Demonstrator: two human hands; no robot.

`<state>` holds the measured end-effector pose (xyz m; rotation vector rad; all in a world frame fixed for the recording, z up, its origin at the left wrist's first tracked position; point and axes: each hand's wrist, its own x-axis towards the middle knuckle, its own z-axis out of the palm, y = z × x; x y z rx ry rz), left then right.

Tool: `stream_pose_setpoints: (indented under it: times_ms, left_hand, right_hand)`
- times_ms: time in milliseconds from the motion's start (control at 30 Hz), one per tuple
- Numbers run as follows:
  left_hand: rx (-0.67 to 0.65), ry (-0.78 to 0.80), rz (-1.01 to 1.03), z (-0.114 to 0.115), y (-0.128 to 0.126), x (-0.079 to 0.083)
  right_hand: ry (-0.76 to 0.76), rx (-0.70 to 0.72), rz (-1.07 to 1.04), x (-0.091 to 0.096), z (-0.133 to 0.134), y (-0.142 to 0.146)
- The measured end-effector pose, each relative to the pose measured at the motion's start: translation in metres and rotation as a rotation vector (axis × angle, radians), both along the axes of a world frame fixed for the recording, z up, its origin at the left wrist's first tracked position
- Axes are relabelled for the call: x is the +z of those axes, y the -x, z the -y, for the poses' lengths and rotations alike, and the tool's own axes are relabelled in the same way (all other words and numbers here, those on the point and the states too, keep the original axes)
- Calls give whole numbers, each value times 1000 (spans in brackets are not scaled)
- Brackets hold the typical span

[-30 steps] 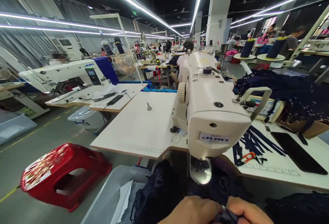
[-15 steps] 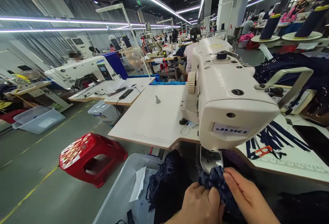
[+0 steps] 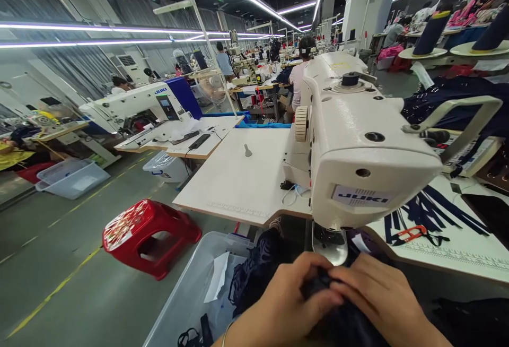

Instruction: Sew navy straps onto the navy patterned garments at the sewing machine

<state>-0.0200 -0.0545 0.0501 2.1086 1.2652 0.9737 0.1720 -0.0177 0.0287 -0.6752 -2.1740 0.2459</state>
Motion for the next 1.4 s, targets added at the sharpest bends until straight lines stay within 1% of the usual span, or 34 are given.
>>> stream_pose_setpoints:
  times_ms: [33, 67, 100, 133, 167, 200, 267, 300, 367, 433, 467, 633, 767, 1000, 1233, 1400]
  left_hand:
    - [101, -44, -57, -4, 0, -5]
    - [200, -154, -132, -8, -1, -10]
    - [263, -282, -221, -12, -2, -16]
    - [266, -394, -307, -14, -4, -22]
    - [222, -470, -379, -16, -6, -26]
    - [161, -509, -436, -17, -9, -29]
    - [67, -511, -535, -16, -12, -33]
    - [55, -498, -582, -15, -13, -35]
    - [78, -499, -640, -13, -15, -37]
    - [110, -504, -652, -13, -16, -39]
    - [125, -503, -652, -13, -17, -39]
    - [202, -483, -686, -17, -25, -41]
    - [244, -477, -685, -19, -29, -38]
    - [243, -487, -667, -21, -30, -34]
    - [253, -527, -658, -22, -31, -34]
    - [273, -538, -669, -21, -31, -35]
  right_hand:
    - [46, -124, -10, -5, -4, 2]
    - [110, -256, -16, -11, -9, 4]
    - [198, -377, -16, -18, -14, 5]
    - [307, -464, -14, -24, -19, 5]
    - [428, -511, -16, -29, -23, 5]
    - [544, -520, -25, -33, -27, 4]
    - [720, -467, -81, -37, -31, 1]
    - [774, -425, -128, -38, -31, 0]
    - [830, -343, -223, -38, -31, -3]
    - [836, -309, -275, -38, -31, -6]
    - [830, -324, -274, -38, -32, -7]
    - [790, -531, -169, -40, -40, -7]
    - [798, -587, -131, -40, -46, -6]
    - [800, -601, -90, -40, -49, -4]
    - [838, -612, -100, -40, -47, -4]
    - [863, -552, -126, -44, -45, -9]
